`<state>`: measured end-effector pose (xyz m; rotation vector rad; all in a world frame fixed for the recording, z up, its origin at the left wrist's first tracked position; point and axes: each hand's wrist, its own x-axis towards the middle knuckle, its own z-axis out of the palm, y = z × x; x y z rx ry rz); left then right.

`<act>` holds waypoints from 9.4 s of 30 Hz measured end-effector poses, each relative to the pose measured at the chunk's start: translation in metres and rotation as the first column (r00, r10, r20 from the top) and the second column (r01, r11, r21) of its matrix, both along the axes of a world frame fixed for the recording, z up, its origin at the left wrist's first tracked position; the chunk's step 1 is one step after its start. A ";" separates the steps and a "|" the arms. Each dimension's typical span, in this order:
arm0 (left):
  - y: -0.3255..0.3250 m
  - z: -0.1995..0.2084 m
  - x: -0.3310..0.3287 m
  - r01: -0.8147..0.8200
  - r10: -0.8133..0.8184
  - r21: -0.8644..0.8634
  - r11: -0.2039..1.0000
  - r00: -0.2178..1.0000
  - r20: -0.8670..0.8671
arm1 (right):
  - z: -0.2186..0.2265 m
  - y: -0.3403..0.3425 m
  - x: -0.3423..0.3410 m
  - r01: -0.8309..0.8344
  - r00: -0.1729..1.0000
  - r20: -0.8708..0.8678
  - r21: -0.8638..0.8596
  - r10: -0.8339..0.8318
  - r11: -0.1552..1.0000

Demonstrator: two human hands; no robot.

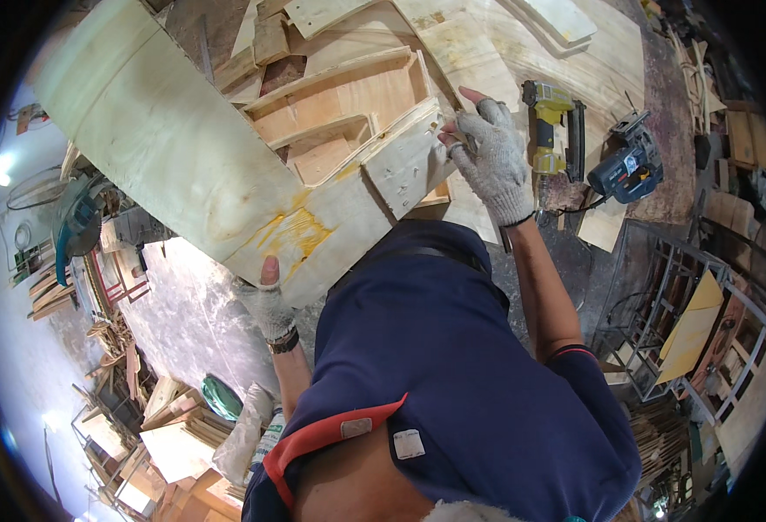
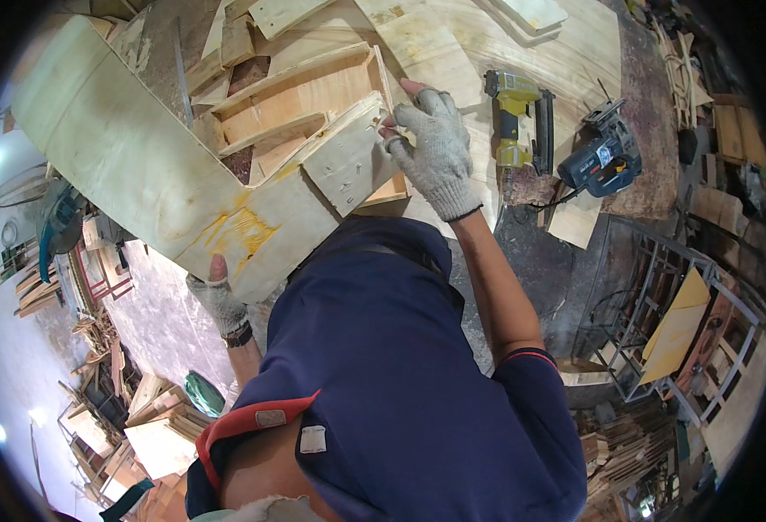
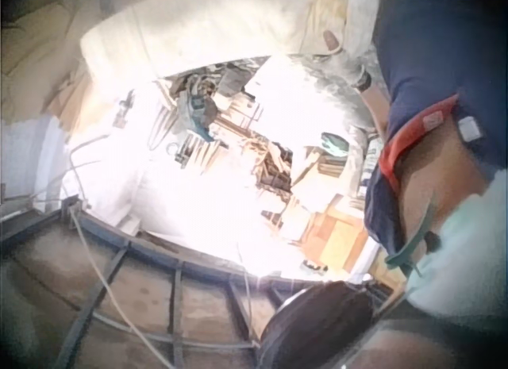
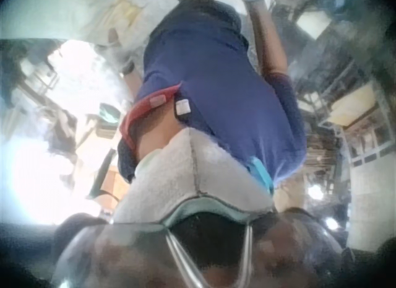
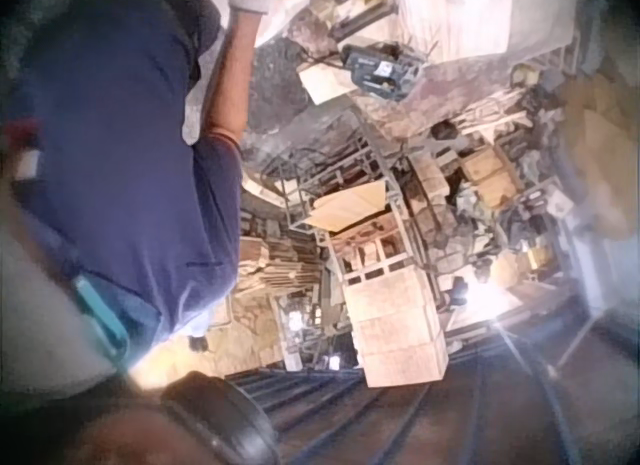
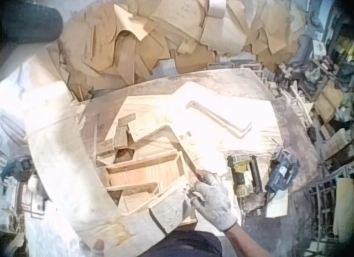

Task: The person assembles a wooden furniture component by aligning pieces, using a nail gun to fasten them, and tapping with a hammer. They also use a drill to create holes in the wood and continue joining parts together.

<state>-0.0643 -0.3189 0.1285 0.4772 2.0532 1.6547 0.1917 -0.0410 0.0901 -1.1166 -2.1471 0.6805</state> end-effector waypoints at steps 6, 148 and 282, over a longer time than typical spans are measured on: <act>0.005 0.005 0.005 -0.003 0.002 0.036 0.999 1.000 0.012 | -0.011 -0.001 -0.001 0.032 0.994 -0.105 -0.033 -0.035 0.999; 0.010 -0.179 -0.071 0.454 -0.358 0.029 0.890 0.661 0.660 | -0.099 -0.268 0.023 0.815 0.577 0.430 -0.351 -0.694 0.461; 0.179 -0.202 -0.311 -0.319 -0.671 -0.839 -0.440 -0.504 0.544 | -0.148 -0.147 0.018 0.784 0.542 0.533 -0.041 -0.650 0.620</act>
